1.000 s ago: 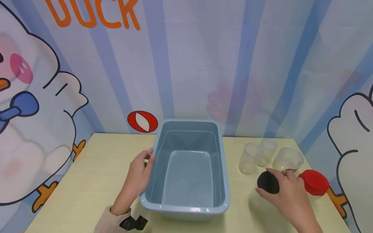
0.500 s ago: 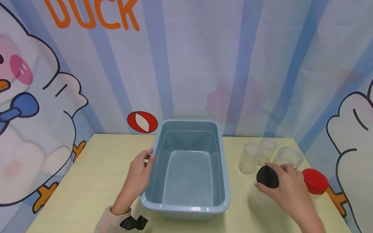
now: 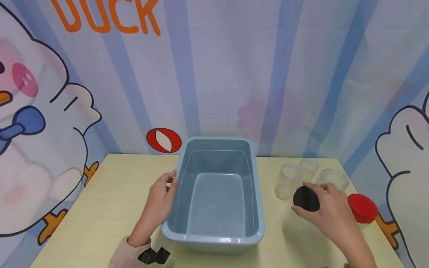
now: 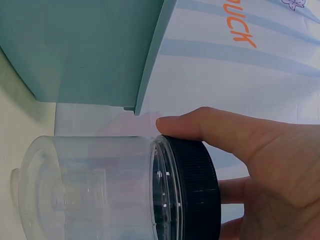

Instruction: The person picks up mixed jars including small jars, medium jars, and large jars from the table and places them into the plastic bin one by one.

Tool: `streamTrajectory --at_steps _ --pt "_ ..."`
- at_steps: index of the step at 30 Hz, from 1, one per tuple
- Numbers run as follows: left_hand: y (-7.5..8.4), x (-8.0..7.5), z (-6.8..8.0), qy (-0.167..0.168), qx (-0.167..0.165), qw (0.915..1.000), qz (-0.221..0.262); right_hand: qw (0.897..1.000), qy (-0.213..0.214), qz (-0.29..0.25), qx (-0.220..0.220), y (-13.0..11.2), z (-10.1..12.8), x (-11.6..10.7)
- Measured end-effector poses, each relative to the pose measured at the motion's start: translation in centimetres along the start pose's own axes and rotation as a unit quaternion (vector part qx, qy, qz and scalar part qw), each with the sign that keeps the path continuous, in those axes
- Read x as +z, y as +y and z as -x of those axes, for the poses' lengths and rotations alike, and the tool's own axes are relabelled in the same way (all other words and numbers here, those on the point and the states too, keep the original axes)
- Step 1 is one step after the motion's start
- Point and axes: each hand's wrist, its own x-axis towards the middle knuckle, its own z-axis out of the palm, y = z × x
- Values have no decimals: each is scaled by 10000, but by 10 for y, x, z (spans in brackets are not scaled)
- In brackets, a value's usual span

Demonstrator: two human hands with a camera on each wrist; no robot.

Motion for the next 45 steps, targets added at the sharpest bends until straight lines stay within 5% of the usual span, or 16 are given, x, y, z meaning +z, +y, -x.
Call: streamTrajectory --at_steps 45 --pt "0 0 0 -4 96 10000 -5 9979 160 -196 -594 -18 -13 -18"
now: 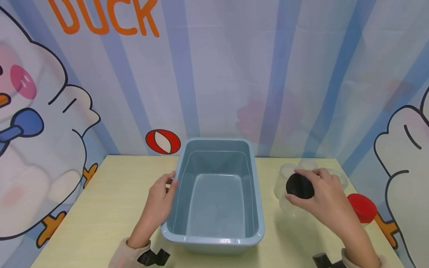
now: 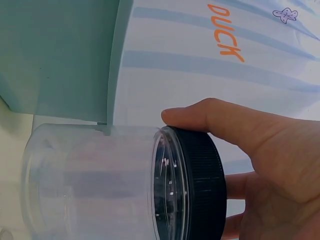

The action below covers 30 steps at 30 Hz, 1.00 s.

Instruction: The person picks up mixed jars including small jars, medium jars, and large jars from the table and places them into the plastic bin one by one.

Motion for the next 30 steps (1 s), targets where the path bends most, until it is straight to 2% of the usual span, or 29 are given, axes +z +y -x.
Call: streamTrajectory --at_steps 13,22,30 --pt "-1 2 1 -35 -46 10000 5 9997 180 51 -176 -8 -8 -2" --pt "-1 -1 0 -31 -26 10000 23 9992 150 -177 -332 -16 -16 -10" --pt "-1 0 1 -39 -8 10000 43 9985 230 -16 -503 -21 -19 -14"
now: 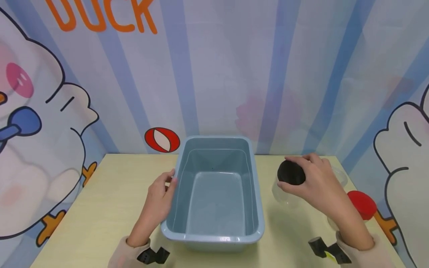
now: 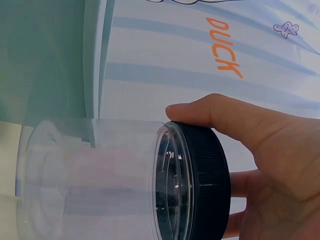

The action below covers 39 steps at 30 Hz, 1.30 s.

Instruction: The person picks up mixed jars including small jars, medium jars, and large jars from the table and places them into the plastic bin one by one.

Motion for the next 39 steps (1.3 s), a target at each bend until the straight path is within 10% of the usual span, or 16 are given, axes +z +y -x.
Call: streamTrajectory --at_steps 39 --pt "-1 0 -1 -30 -67 10000 -67 9987 -179 -151 -449 -17 -25 -23"
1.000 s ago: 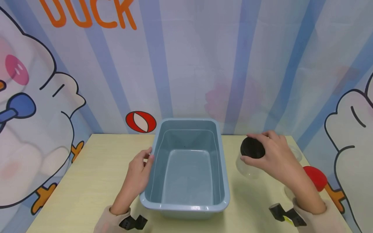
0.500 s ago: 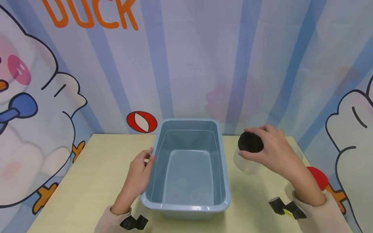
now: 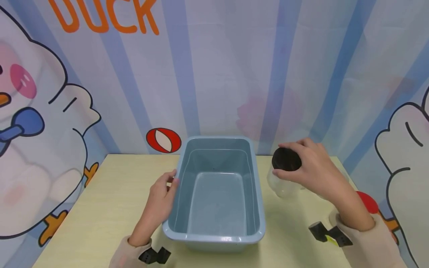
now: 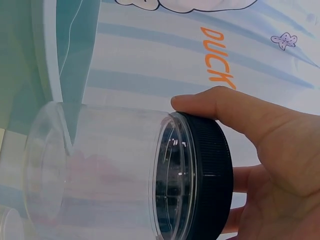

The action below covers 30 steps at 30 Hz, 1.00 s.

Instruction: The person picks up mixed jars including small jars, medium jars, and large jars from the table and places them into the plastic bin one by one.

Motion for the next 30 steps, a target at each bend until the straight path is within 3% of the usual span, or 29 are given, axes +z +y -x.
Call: streamTrajectory --at_steps 30 --pt "2 -1 1 -11 -85 9999 92 9992 -296 -232 -155 -22 -23 -8"
